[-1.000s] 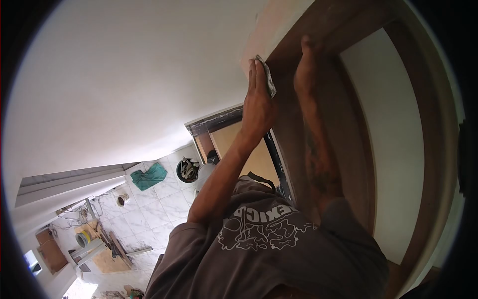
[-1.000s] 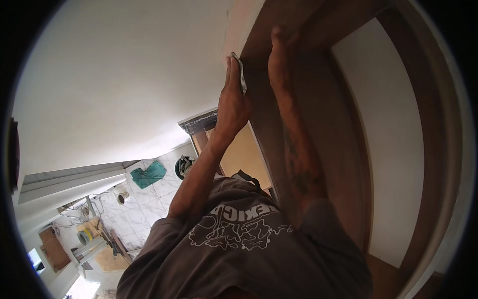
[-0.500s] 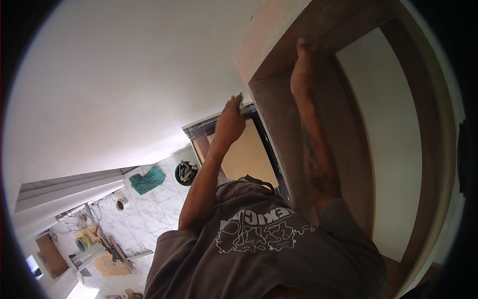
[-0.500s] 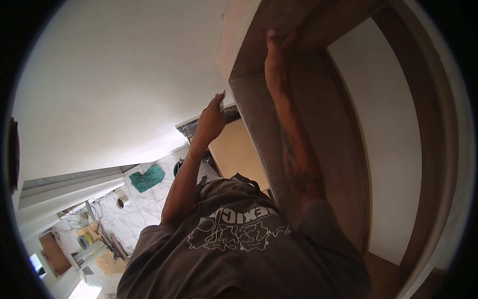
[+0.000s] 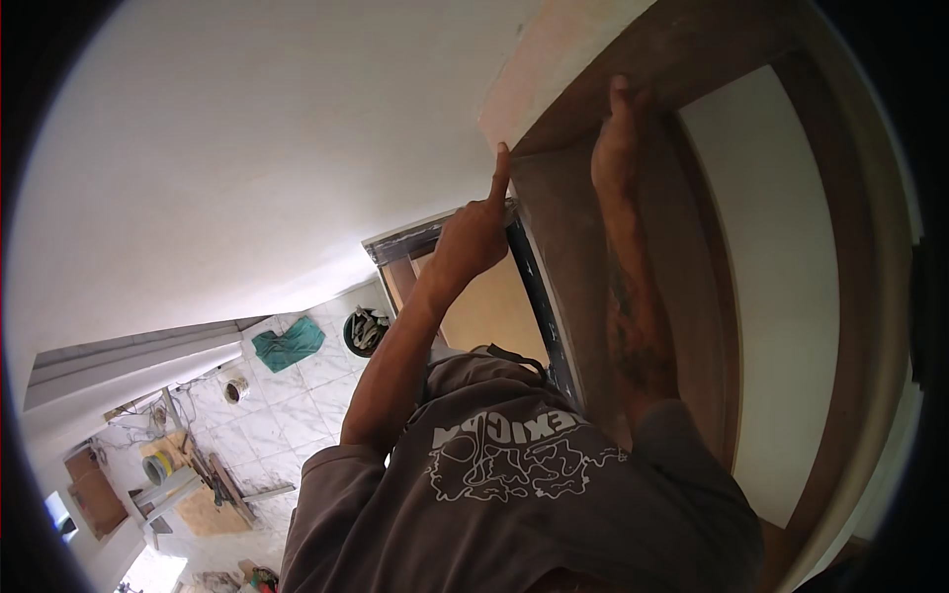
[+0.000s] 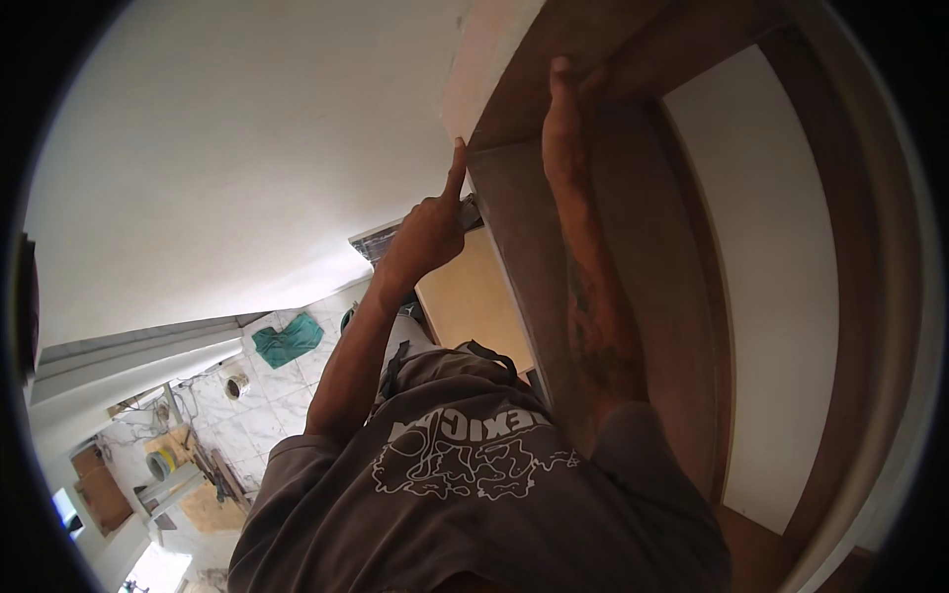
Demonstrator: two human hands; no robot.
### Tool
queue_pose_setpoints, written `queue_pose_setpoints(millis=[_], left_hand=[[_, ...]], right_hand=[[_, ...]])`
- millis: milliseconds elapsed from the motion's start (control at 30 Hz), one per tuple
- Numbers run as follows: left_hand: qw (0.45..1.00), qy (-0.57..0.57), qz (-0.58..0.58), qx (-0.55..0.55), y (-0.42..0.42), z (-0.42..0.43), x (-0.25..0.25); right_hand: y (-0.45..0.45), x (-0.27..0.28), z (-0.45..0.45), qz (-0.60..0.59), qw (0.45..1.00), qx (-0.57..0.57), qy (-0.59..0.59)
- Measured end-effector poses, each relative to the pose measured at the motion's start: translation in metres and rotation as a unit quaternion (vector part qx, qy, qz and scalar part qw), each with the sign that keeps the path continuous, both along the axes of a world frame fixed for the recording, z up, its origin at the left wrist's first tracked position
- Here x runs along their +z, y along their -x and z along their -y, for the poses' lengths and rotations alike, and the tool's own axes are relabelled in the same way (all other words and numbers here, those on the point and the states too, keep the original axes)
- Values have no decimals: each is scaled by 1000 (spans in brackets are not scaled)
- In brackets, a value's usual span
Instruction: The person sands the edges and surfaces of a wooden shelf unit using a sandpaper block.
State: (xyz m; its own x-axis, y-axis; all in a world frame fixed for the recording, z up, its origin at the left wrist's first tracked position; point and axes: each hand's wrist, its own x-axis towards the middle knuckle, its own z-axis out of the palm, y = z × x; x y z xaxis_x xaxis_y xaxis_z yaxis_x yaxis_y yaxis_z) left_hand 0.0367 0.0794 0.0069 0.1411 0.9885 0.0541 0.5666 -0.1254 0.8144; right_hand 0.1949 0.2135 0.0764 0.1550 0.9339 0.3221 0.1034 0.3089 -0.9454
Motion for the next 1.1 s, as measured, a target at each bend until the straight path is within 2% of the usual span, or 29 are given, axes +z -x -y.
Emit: queue_pose_setpoints(millis=[133,433,567,733,833,933,1033,1100], left_hand=[[999,-5,34,-11,-1,-1,-10],[1000,16,5,-11,7,1,-9],[1000,-6,30,-1,10,-1,-20],[999,21,35,9,5,-2,-10],[1000,-5,-21,-16,13,5,-12],[994,-21,59,86,14,13,-14],[961,-180,89,192,3,6,-16],[957,-193,105,190,-9,-10,-18]], right_hand=[[4,5,4,-7,1000,5,3],[7,16,10,-3,1000,17,1],[18,25,19,5,1000,30,-3],[-2,2,1,-27,999,20,12],[3,8,5,-33,999,17,6],[6,10,6,-32,999,17,5],[7,11,7,-36,999,15,-1],[6,12,7,-42,999,13,0]])
